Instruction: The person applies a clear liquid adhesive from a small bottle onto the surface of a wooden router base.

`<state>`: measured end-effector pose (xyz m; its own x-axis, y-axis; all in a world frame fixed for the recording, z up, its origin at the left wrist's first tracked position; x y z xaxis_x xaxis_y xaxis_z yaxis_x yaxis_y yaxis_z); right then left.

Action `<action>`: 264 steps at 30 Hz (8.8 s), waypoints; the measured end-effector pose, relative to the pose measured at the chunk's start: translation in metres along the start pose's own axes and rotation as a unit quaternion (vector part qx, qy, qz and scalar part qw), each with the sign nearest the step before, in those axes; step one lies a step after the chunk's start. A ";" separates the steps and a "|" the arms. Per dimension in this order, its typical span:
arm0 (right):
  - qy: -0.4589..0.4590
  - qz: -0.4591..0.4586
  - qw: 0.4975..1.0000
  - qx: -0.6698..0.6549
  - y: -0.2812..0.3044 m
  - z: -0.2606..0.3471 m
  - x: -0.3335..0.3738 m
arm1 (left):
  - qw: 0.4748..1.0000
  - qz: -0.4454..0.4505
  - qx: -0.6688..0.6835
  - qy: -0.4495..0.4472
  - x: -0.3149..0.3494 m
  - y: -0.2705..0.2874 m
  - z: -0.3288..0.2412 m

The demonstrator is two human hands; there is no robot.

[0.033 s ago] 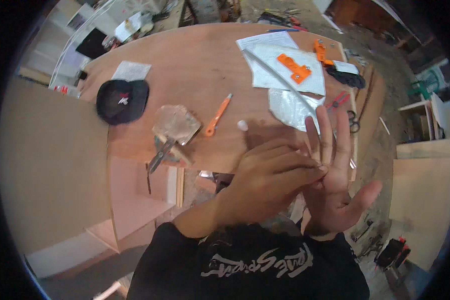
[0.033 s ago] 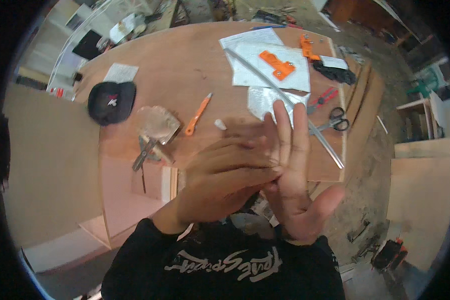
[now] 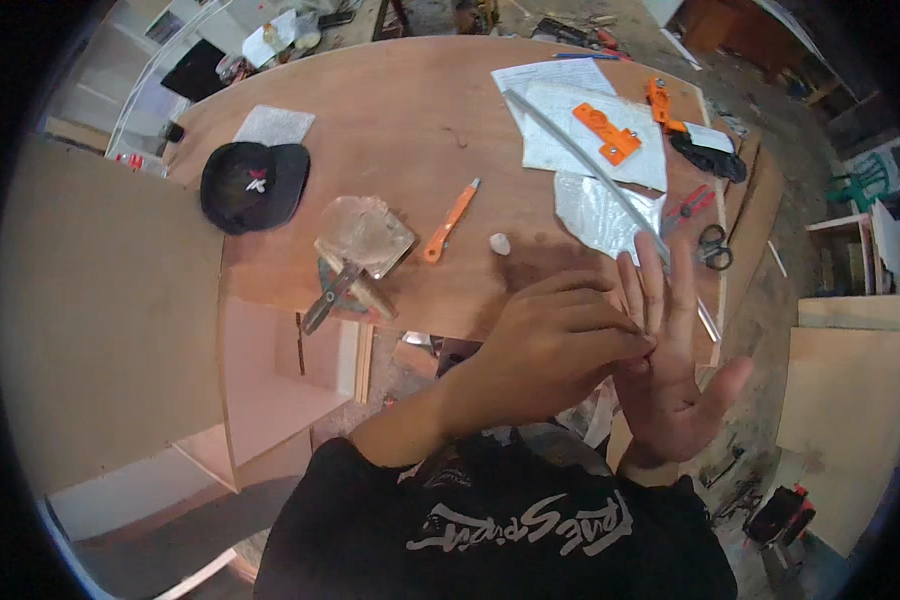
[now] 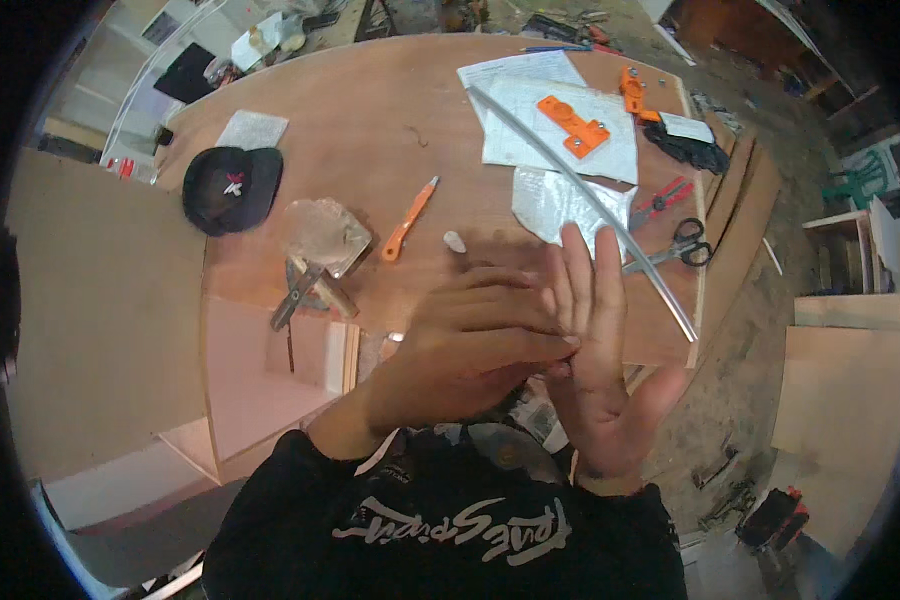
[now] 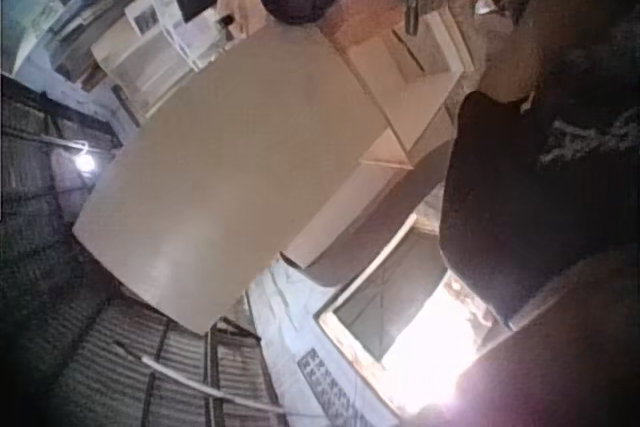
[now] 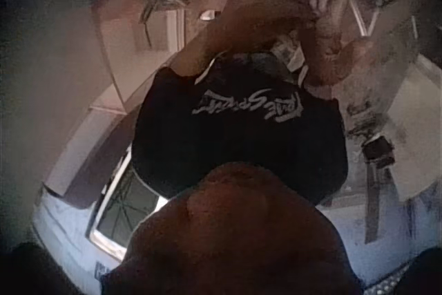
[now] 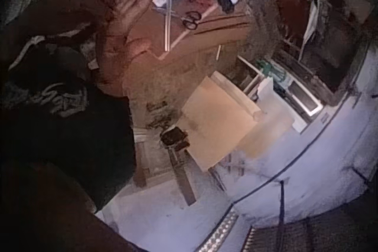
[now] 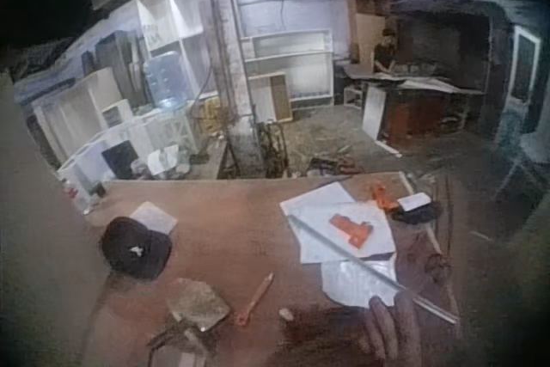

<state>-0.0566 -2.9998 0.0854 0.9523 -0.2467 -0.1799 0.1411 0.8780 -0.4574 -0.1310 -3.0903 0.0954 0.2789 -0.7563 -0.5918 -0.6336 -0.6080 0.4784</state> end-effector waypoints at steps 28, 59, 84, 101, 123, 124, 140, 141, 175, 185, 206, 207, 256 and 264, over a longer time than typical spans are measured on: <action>-0.109 0.063 0.979 0.163 0.005 -0.078 0.047 | 0.739 -0.025 0.544 0.397 0.109 -0.086 0.052; 0.069 0.133 0.986 -0.075 -0.011 -0.070 0.044 | 0.772 -0.175 0.557 0.254 0.109 -0.088 0.034; -0.047 0.085 0.989 -0.113 -0.018 -0.064 0.012 | 0.790 -0.118 0.514 0.313 0.117 -0.071 0.038; 0.082 -0.040 0.994 0.064 0.040 -0.060 0.005 | 0.802 -0.216 0.457 -0.318 -0.001 0.060 -0.147; 0.057 -0.068 0.977 0.192 0.048 -0.081 0.007 | 0.802 -0.210 0.442 -0.343 0.006 0.054 -0.159; 0.060 -0.064 0.978 0.190 0.046 -0.083 0.006 | 0.802 -0.212 0.440 -0.345 0.006 0.056 -0.160; 0.066 -0.082 0.969 0.223 0.053 -0.085 0.007 | 0.812 -0.250 0.399 -0.344 0.015 0.081 -0.160; 0.061 -0.079 0.973 0.209 0.053 -0.090 0.006 | 0.815 -0.259 0.392 -0.340 0.018 0.083 -0.159; -0.103 -0.027 0.872 0.478 0.015 -0.154 -0.080 | 0.894 -0.227 -0.126 0.366 0.146 0.145 0.144; 0.045 0.038 0.890 0.452 -0.083 -0.070 -0.104 | 0.852 -0.304 0.288 0.316 0.172 0.158 0.113; 0.253 0.141 0.836 0.466 -0.197 -0.028 -0.109 | 0.744 -0.268 0.480 0.380 0.163 0.186 0.038; 0.255 0.129 0.834 0.472 -0.197 -0.028 -0.109 | 0.746 -0.274 0.470 0.384 0.165 0.186 0.038; 0.295 0.129 0.781 0.536 -0.210 -0.041 -0.103 | 0.786 -0.289 0.402 0.371 0.179 0.191 0.041; 0.304 0.128 0.773 0.542 -0.202 -0.041 -0.101 | 0.766 -0.345 0.430 0.331 0.177 0.188 0.044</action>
<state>-0.1927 -3.1690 0.1606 0.7300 0.1349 -0.6700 0.4261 0.6766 0.6005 -0.2322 -3.3277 0.0524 0.8858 -0.4565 0.0838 -0.3320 -0.7494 -0.5728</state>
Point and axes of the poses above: each hand's wrist, its own x-axis away from the middle knuckle, its own y-axis out of the back of the hand, z = x × y, the point moved 5 cm from there along -x, towards the middle knuckle, and after that the axes turned 6 degrees about z, right-handed, at the moved point
